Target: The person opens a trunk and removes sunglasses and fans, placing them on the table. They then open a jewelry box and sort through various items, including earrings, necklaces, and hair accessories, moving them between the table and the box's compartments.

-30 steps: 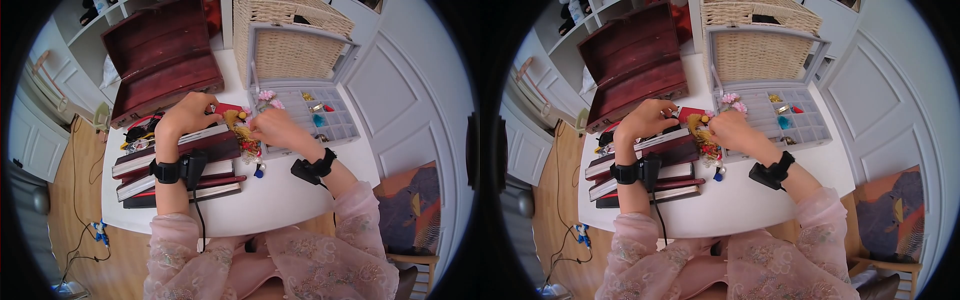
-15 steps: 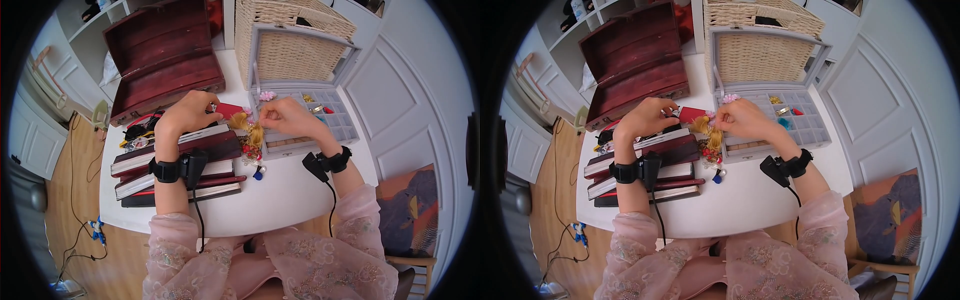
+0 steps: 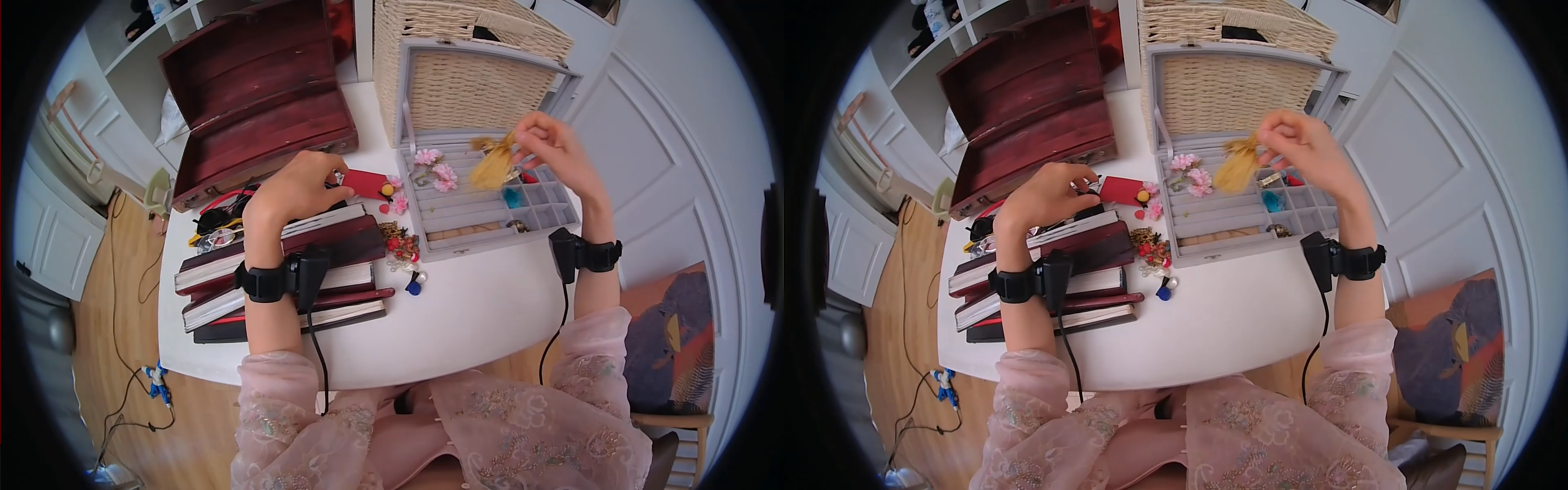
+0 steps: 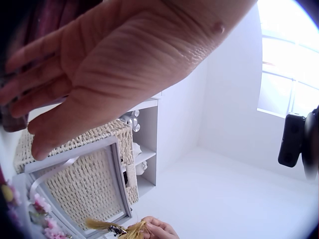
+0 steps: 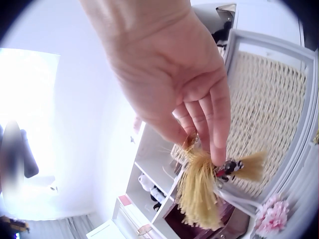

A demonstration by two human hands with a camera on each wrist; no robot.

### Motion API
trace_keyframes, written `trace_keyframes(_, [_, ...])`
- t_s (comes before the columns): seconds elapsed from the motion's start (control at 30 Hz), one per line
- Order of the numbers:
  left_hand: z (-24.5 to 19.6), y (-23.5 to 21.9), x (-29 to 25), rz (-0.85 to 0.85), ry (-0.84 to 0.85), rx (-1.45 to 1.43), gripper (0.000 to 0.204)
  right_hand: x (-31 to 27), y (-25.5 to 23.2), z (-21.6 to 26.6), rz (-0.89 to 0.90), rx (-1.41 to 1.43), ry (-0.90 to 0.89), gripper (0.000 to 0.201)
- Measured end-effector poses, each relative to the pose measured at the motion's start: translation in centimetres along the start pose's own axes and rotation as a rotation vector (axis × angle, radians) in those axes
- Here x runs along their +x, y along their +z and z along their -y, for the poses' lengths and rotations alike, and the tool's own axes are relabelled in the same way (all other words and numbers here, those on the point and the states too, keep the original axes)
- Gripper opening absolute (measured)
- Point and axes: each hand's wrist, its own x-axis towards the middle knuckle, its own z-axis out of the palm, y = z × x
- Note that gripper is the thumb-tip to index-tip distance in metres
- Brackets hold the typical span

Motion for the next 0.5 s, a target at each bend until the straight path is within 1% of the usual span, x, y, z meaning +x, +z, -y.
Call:
trace_keyframes(0.07, [0.0, 0.1, 0.1, 0.002, 0.005, 0.000, 0.035, -0.4, -1.4, -1.0, -0.115, -0.035, 0.022, 0.019])
trace_keyframes(0.1, [0.0, 0.1, 0.0, 0.002, 0.005, 0.004, 0.034, -0.6, -2.0, -1.4, -0.117, -0.037, 0.024, 0.019])
trace_keyframes(0.17, [-0.2, 0.1, 0.0, 0.002, 0.008, 0.007, 0.034, -0.9, -3.0, -2.1, -0.214, -0.070, 0.095, 0.020])
trace_keyframes(0.2, [-0.3, 0.0, 0.0, 0.009, -0.010, 0.012, 0.034, -1.1, -3.4, -2.5, -0.216, -0.071, 0.096, 0.020])
trace_keyframes(0.27, [-0.4, 0.1, 0.1, 0.017, -0.027, 0.017, 0.033, -1.5, -4.1, -3.2, -0.264, -0.099, 0.159, 0.019])
trace_keyframes(0.3, [-0.3, 0.1, 0.1, 0.017, -0.023, 0.020, 0.033, -1.7, -4.3, -3.5, -0.264, -0.099, 0.160, 0.019])
trace_keyframes(0.37, [-0.3, 0.1, 0.1, 0.016, -0.019, 0.023, 0.033, -2.0, -4.7, -4.1, -0.240, -0.135, 0.228, 0.018])
trace_keyframes(0.5, [-0.5, 0.0, 0.0, 0.014, -0.026, 0.028, 0.033, -2.5, -5.1, -5.9, -0.217, -0.116, 0.277, 0.018])
